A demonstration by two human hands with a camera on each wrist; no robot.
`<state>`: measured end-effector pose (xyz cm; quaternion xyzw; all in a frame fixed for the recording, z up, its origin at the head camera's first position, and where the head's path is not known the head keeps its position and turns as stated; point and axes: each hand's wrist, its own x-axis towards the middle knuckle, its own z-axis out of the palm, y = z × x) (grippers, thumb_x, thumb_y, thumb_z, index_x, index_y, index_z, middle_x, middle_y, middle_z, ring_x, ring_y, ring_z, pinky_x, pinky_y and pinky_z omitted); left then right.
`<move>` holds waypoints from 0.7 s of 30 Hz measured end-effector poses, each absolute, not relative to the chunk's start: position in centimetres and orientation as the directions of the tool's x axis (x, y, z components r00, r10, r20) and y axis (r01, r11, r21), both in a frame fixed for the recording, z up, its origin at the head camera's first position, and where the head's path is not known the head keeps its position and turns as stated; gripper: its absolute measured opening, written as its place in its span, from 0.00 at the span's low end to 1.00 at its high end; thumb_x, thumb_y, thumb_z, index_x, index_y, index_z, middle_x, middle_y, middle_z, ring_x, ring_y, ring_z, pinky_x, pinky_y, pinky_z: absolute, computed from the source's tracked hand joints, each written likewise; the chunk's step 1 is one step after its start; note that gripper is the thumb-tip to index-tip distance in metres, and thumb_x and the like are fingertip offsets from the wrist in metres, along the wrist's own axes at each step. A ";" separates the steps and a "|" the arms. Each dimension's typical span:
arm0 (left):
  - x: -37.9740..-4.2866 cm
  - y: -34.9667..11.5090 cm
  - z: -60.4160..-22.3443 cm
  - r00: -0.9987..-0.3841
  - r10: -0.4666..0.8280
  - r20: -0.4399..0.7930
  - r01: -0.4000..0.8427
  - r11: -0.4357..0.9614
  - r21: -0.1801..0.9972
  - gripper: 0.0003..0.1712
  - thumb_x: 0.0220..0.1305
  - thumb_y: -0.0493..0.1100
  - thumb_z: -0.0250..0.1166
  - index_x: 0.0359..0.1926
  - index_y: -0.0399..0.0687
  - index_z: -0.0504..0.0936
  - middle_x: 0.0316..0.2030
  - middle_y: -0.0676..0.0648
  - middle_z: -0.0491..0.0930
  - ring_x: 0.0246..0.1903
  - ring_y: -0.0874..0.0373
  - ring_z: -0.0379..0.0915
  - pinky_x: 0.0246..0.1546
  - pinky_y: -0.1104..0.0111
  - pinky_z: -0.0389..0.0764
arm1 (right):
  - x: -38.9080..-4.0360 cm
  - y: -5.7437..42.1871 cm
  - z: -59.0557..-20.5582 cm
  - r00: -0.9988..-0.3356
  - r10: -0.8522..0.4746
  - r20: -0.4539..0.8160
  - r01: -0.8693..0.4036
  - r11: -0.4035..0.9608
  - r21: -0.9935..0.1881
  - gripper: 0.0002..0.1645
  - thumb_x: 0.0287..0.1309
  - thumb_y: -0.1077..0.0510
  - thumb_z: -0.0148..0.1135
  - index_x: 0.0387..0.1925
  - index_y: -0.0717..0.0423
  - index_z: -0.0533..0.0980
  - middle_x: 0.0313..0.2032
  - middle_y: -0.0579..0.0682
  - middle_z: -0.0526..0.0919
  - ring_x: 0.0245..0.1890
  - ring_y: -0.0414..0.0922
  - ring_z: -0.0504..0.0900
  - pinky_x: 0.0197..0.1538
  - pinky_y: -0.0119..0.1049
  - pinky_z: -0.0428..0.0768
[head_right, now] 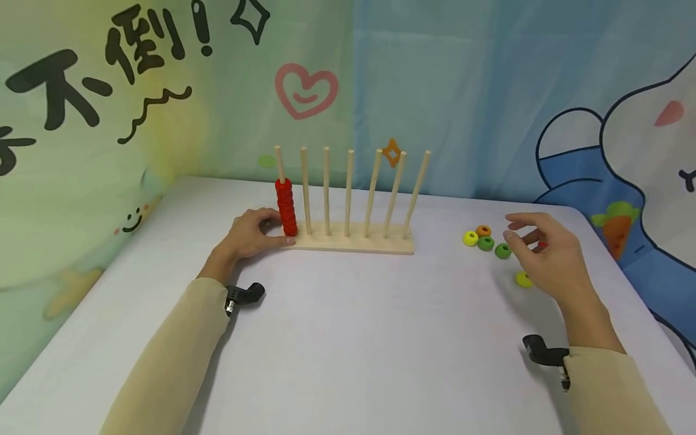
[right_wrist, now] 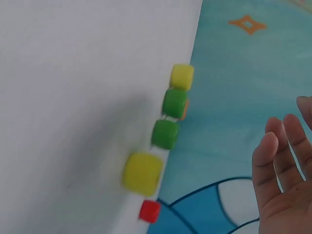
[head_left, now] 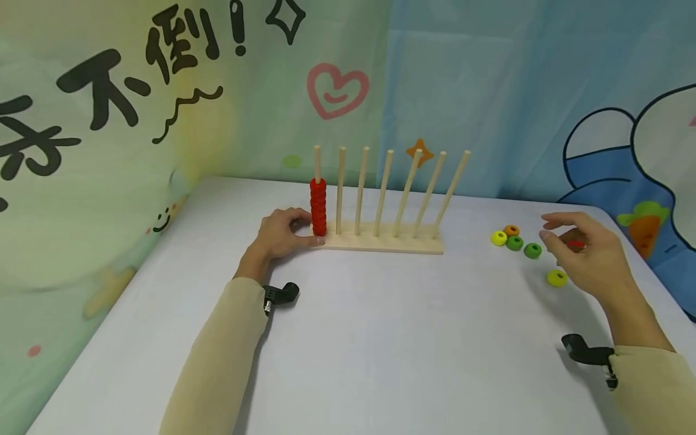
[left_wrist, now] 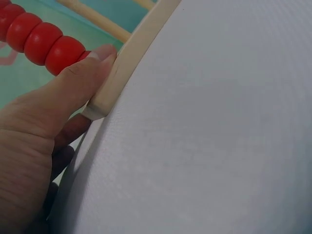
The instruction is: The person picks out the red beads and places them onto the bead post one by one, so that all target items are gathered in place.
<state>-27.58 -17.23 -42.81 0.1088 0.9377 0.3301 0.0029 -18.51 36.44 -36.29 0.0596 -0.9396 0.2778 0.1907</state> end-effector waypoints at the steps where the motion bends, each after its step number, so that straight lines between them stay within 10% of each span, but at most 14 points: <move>1: -27.5 -17.2 -42.8 -0.977 0.206 0.061 0.199 0.762 0.616 0.37 0.45 0.71 0.73 0.54 0.60 0.81 0.53 0.53 0.79 0.57 0.53 0.68 0.62 0.52 0.64 | -18.5 36.8 -36.5 -0.930 0.013 0.369 -0.192 0.837 -0.512 0.22 0.68 0.53 0.60 0.62 0.47 0.74 0.51 0.50 0.76 0.34 0.29 0.70 0.29 0.18 0.71; 21: -27.2 -17.2 -43.0 -0.976 0.204 0.073 0.205 0.763 0.613 0.37 0.47 0.70 0.72 0.56 0.58 0.80 0.54 0.53 0.79 0.57 0.54 0.68 0.60 0.53 0.67 | -19.3 42.5 -39.3 -0.943 0.214 0.254 0.013 0.786 -0.618 0.27 0.68 0.47 0.57 0.65 0.50 0.71 0.50 0.50 0.73 0.35 0.34 0.72 0.26 0.21 0.75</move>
